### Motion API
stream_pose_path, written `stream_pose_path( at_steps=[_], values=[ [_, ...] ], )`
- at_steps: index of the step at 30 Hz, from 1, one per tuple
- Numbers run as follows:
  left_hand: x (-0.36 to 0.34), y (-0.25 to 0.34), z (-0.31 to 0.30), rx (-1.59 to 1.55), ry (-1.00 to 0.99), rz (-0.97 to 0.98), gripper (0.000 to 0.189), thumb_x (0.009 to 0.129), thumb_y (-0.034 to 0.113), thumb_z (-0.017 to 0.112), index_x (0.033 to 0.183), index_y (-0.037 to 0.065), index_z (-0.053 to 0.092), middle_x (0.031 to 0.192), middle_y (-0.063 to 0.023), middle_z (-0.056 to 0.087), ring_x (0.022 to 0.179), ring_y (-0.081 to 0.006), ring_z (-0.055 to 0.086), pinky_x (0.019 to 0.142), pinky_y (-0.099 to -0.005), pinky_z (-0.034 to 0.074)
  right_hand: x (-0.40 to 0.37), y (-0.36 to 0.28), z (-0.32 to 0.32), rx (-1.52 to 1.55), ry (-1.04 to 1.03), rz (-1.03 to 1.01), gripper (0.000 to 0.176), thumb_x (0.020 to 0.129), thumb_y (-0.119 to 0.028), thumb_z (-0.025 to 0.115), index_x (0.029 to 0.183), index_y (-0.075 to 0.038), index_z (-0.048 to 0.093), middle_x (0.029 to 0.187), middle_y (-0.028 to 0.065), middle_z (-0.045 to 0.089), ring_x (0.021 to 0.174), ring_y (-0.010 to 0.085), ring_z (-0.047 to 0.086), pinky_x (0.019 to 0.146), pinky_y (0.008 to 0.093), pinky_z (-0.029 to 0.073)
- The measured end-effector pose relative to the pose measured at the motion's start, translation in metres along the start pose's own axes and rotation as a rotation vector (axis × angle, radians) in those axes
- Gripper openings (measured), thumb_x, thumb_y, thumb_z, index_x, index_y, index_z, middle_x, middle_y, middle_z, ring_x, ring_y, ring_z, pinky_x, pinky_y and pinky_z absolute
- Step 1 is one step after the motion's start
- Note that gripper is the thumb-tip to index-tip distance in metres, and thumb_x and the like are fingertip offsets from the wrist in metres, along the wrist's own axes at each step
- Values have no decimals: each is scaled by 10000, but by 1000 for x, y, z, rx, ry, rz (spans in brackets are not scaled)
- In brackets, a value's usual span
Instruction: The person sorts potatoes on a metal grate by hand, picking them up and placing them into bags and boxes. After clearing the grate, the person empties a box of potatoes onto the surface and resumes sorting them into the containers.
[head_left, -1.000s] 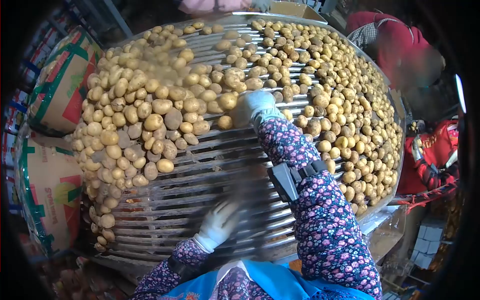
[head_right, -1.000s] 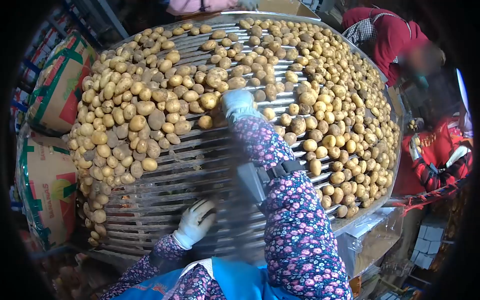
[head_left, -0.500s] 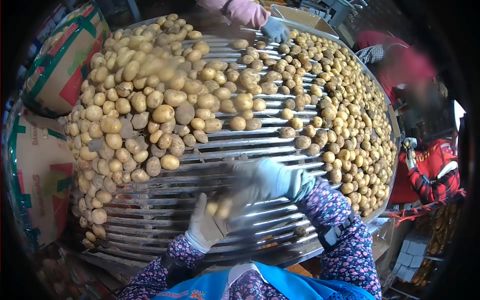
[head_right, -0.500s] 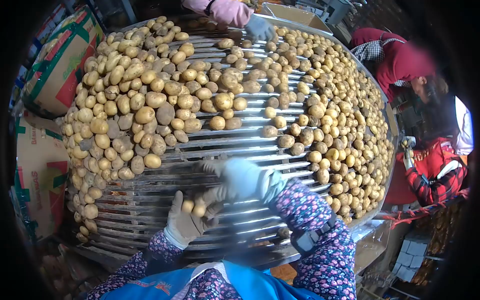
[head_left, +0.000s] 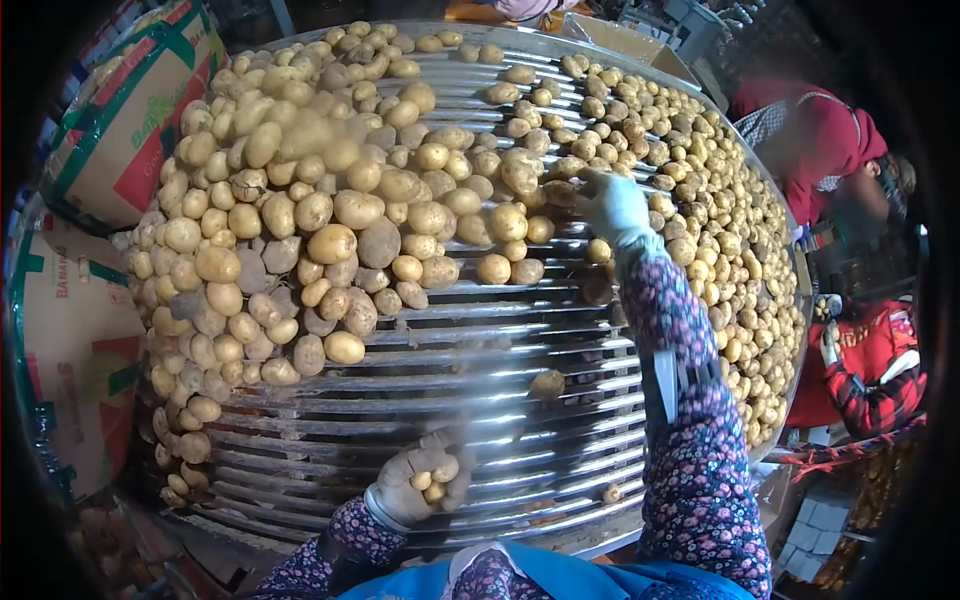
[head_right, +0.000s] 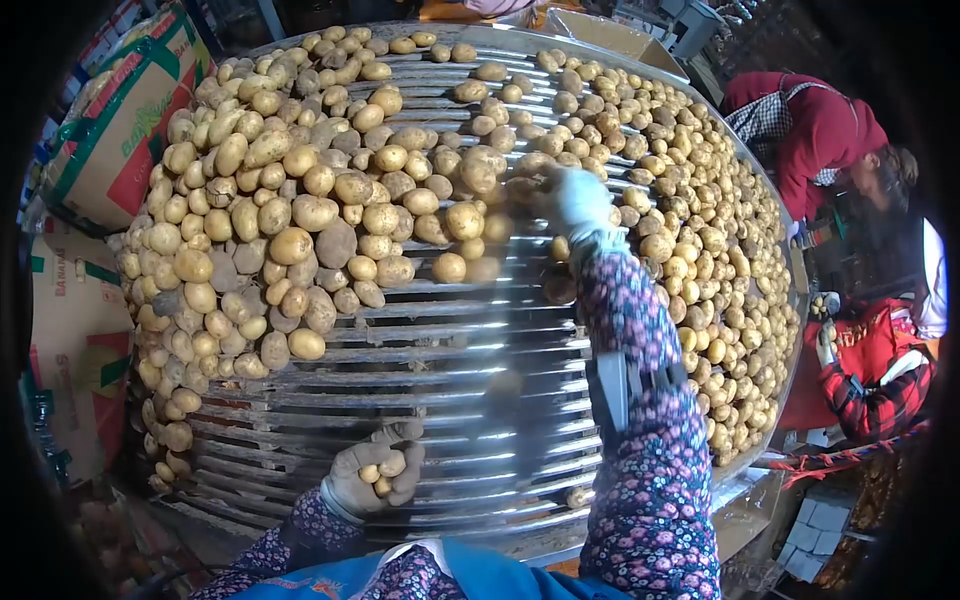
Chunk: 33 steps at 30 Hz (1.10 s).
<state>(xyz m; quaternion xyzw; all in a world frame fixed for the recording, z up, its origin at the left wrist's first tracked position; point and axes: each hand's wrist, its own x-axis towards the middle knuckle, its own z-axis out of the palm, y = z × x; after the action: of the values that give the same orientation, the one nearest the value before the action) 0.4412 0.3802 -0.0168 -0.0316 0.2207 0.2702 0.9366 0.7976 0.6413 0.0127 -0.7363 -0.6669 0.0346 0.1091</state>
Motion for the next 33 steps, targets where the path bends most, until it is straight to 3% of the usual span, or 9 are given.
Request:
stream_pose_path(
  at_steps=[2,3,10,14,18,22,25,28,33],
  values=[
    [0,-4,-3,68,-36,-15,455,873,313,623,1267,90,577,1060,-109,638,755,-227,602,574,-322,492,-10,-31,2,345,-108,-280,243,822,-278,693,1031,-164,743,888,114,732,827,270,714,744,385,557],
    [-3,-7,31,124,169,58,424,875,312,633,1224,75,585,1062,-116,638,776,-234,616,565,-326,503,6,-67,14,-271,-420,-116,231,831,-250,661,1014,-138,743,904,142,731,854,294,717,759,386,562],
    [9,-4,1,-47,54,-63,253,897,179,589,1123,74,635,861,-64,610,655,-199,516,516,-303,454,10,-106,22,-320,-430,-145,375,912,-369,558,1207,-183,697,1218,81,687,1104,267,664,851,472,526],
    [17,-14,20,-44,353,14,240,858,109,590,1091,104,647,922,-112,624,741,-234,559,594,-322,465,6,-98,19,-320,-419,-221,335,946,-333,539,1171,-161,717,1188,27,704,1078,214,678,801,416,538],
    [19,-18,31,151,365,128,282,924,221,611,1192,134,635,1034,-74,657,882,-238,615,601,-340,532,-10,-65,45,-106,-42,-134,257,842,-188,598,1047,-153,748,937,62,747,887,241,720,696,431,547],
    [18,-6,18,78,213,182,301,908,241,630,1187,133,658,1152,-81,655,1036,-236,624,726,-369,540,-85,-68,1,412,120,-20,310,890,-346,652,1079,-110,720,878,145,725,792,274,710,691,403,559],
    [25,4,26,69,191,347,280,951,319,581,1168,148,630,1077,-47,673,1022,-226,646,718,-363,565,-176,-96,-22,1098,-171,-83,334,907,-381,695,1001,-61,698,760,93,679,673,132,642,618,312,552],
    [24,9,41,309,135,272,394,974,430,528,1167,104,636,1130,-53,667,1027,-207,642,873,-413,546,-254,-127,5,583,-166,-383,393,844,-244,700,1205,-130,595,954,120,664,842,330,660,730,422,557],
    [27,-2,13,390,46,94,343,964,332,580,1193,84,641,1104,-57,679,995,-178,646,873,-332,538,-328,-149,-47,593,-22,-124,401,906,-219,643,1277,-88,565,998,146,658,898,320,651,806,402,536]
  ],
)
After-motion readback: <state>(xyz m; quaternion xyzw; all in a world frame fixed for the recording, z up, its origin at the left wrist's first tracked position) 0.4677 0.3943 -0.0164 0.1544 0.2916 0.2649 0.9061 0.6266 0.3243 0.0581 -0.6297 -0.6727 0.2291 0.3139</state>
